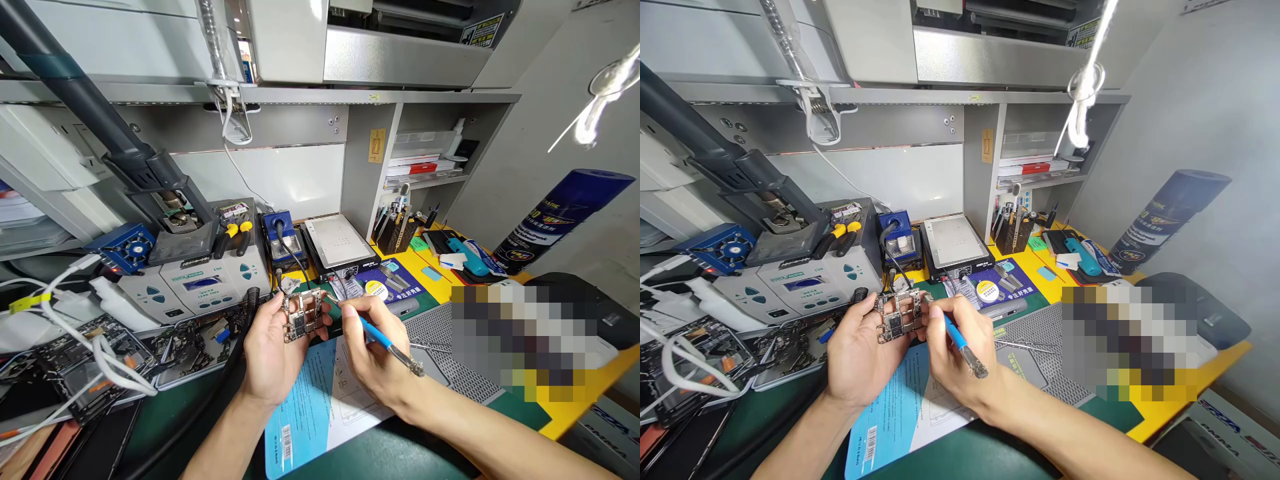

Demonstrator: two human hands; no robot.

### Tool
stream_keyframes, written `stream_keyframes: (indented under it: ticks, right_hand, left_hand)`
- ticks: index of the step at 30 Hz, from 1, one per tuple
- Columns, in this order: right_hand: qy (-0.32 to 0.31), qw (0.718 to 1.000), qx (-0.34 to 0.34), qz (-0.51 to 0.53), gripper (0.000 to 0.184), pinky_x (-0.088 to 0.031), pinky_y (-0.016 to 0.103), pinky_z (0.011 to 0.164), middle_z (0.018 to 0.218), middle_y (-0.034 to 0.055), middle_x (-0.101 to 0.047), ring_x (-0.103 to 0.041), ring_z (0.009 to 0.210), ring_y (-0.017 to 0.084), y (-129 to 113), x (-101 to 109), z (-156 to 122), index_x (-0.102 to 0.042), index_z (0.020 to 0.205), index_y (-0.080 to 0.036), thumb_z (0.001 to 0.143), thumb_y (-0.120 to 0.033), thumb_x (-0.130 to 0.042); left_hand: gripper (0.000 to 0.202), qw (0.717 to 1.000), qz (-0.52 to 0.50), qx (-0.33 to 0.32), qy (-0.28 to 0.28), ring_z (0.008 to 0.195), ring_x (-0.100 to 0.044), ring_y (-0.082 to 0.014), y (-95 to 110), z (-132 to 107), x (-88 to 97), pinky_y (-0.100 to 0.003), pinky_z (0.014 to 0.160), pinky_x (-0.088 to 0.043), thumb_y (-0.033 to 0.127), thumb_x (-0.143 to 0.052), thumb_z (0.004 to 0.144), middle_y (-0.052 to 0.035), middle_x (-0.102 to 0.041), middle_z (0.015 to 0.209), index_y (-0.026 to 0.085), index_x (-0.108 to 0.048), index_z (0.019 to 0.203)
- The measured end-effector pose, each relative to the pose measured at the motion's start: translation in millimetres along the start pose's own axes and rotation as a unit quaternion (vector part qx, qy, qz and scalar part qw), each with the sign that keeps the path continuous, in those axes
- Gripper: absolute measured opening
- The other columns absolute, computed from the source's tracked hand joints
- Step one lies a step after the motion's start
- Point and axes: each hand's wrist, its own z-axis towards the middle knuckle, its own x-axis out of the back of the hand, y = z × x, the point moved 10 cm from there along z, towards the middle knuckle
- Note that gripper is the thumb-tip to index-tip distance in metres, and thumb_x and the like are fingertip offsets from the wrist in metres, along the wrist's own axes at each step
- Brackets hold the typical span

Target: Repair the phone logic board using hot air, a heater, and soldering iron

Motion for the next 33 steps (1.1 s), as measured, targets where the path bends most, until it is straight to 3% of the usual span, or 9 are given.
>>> stream_keyframes:
  ticks: [7,10,13,16,20,26,33]
  right_hand:
    - [-0.010,0.997,-0.021,0.072,0.016,-0.047,0.027,0.053,0.072,0.0012,-0.065,-0.059,0.058,0.012,4,-2,1,-0.062,0.084,-0.019,0.097,-0.016,-0.055]
    - [-0.022,0.992,-0.058,0.106,0.009,-0.054,0.028,0.057,0.078,0.0017,-0.071,-0.066,0.061,0.014,12,-5,-1,-0.068,0.101,-0.020,0.094,-0.017,-0.061]
    - [-0.002,0.986,-0.101,0.132,0.027,-0.060,0.031,0.064,0.089,0.0042,-0.074,-0.071,0.068,0.016,22,-5,-2,-0.064,0.120,-0.021,0.094,-0.019,-0.064]
    - [0.041,0.982,-0.120,0.140,0.019,-0.062,0.032,0.063,0.091,0.0067,-0.075,-0.073,0.071,0.018,28,0,-2,-0.067,0.113,-0.019,0.095,-0.022,-0.062]
    - [0.048,0.991,-0.068,0.106,0.010,-0.059,0.032,0.061,0.082,0.0058,-0.071,-0.070,0.068,0.017,18,2,1,-0.066,0.093,-0.017,0.097,-0.019,-0.057]
    - [-0.024,0.989,-0.020,0.143,0.015,-0.059,0.035,0.074,0.092,0.0054,-0.070,-0.070,0.081,0.018,11,-11,-4,-0.064,0.107,-0.019,0.095,-0.012,-0.059]
    - [-0.035,0.994,0.056,0.087,0.019,-0.057,0.033,0.074,0.093,0.0063,-0.069,-0.066,0.083,0.017,-8,-8,1,-0.062,0.109,-0.017,0.094,-0.007,-0.057]
  left_hand:
    - [0.048,1.000,-0.005,0.004,0.025,0.086,-0.068,-0.0296,2,-1,2.6,-0.039,0.069,-0.056,0.043,-0.046,0.091,-0.0181,-0.072,0.095,0.006,-0.074,0.097]
    - [0.047,1.000,-0.003,0.006,0.030,0.083,-0.068,-0.0296,2,0,3.4,-0.039,0.067,-0.056,0.043,-0.046,0.090,-0.0187,-0.072,0.092,0.005,-0.074,0.094]
    - [0.046,1.000,-0.005,0.007,0.030,0.084,-0.069,-0.0305,2,0,3.7,-0.039,0.066,-0.057,0.041,-0.046,0.090,-0.0199,-0.072,0.094,0.005,-0.073,0.096]
    - [0.046,0.999,-0.012,0.008,0.032,0.086,-0.069,-0.0316,3,0,4.2,-0.040,0.065,-0.057,0.039,-0.046,0.089,-0.0216,-0.072,0.098,0.003,-0.072,0.101]
    - [0.046,0.999,-0.020,0.010,0.031,0.087,-0.069,-0.0320,3,0,3.2,-0.042,0.069,-0.058,0.040,-0.046,0.090,-0.0211,-0.073,0.097,0.004,-0.072,0.100]
    - [0.041,0.999,-0.020,0.010,0.042,0.085,-0.070,-0.0305,2,0,4.3,-0.044,0.076,-0.059,0.040,-0.050,0.088,-0.0175,-0.073,0.093,0.007,-0.073,0.096]
    - [0.045,0.999,-0.014,0.012,0.038,0.085,-0.070,-0.0293,1,0,5.1,-0.041,0.075,-0.059,0.041,-0.048,0.089,-0.0179,-0.073,0.093,0.006,-0.074,0.095]
